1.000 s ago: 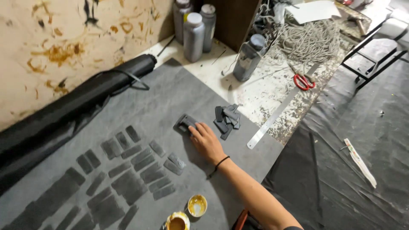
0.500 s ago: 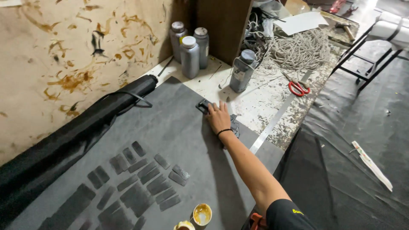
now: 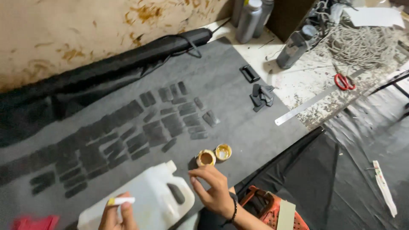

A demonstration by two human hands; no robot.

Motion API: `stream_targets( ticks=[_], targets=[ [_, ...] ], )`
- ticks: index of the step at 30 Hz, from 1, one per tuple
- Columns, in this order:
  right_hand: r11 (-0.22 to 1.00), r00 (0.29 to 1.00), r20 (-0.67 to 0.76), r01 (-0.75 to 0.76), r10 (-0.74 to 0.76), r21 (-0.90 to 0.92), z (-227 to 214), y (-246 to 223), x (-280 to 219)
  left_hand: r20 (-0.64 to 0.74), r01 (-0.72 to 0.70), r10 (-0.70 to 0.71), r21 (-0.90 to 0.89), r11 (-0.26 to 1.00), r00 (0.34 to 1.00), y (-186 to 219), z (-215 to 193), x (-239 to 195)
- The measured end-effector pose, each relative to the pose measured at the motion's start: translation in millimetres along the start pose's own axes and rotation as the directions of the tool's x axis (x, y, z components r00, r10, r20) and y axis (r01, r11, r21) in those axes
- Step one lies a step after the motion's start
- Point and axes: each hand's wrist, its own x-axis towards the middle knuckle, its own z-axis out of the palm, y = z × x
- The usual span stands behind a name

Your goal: Applying edge paint or glue to small leather strips using a manual applicator tool

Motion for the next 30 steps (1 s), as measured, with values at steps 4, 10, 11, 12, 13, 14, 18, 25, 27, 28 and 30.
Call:
stream_targets(
  ticks=[4, 10, 11, 12, 13, 14, 18, 25, 27, 28, 30],
  targets=[
    [0.914, 0.94, 0.249, -0.299, 0.232, 0.274, 35.1, -67.2, -47.7, 0.071, -0.045, 0.067, -0.273, 0.961, 0.995, 56.7, -5.4, 9.2],
    [0.631, 0.85, 0.357, -0.526, 0.387, 0.57, 77.0, -95.4, -109.5, 0.143, -0.004, 0.067, -0.401, 0.916, 0.987, 62.0, -40.2, -27.4],
    [0.621, 0.839, 0.384, -0.544, 0.386, 0.564, 80.2, -99.5, -115.9, 0.134, 0.012, 0.043, -0.387, 0.922, 0.99, 57.1, -44.5, -37.0],
    [0.646, 0.832, 0.366, -0.554, 0.417, 0.525, 82.7, -102.9, -121.3, 0.163, 0.102, -0.037, -0.41, 0.906, 0.986, 53.1, -47.8, -46.0],
    [0.672, 0.828, 0.337, -0.56, 0.447, 0.485, 84.6, -105.4, -125.4, 0.199, 0.187, -0.108, -0.436, 0.881, 0.974, 49.2, -48.9, -53.2],
    [0.666, 0.82, 0.354, -0.571, 0.449, 0.479, 88.9, -103.7, -133.9, 0.192, 0.198, -0.125, -0.429, 0.881, 0.973, 49.7, -54.0, -56.5],
    [0.328, 0.724, 0.409, -0.642, 0.555, 0.693, 103.4, -93.7, -158.1, 0.222, 0.204, -0.11, -0.466, 0.861, 0.969, 51.2, -68.8, -59.0],
    [0.064, 0.675, 0.475, -0.61, 0.564, 0.79, 109.8, -74.9, -153.4, 0.078, 0.109, -0.095, -0.192, 0.975, 0.992, 8.6, -106.5, -63.9],
    [0.087, 0.675, 0.496, -0.634, 0.546, 0.768, 107.4, -69.9, -150.0, -0.005, 0.087, -0.088, -0.061, 0.994, 0.996, -25.4, -124.3, -55.3],
    [0.12, 0.683, 0.496, -0.643, 0.536, 0.756, 106.3, -67.1, -147.7, -0.068, 0.064, -0.059, 0.061, 0.996, 0.996, -42.3, -133.8, -51.4],
    [0.159, 0.691, 0.473, -0.64, 0.547, 0.752, 114.4, -66.4, -144.8, -0.106, 0.147, -0.126, 0.22, 0.964, 0.986, -78.9, -142.4, -41.7]
  ],
)
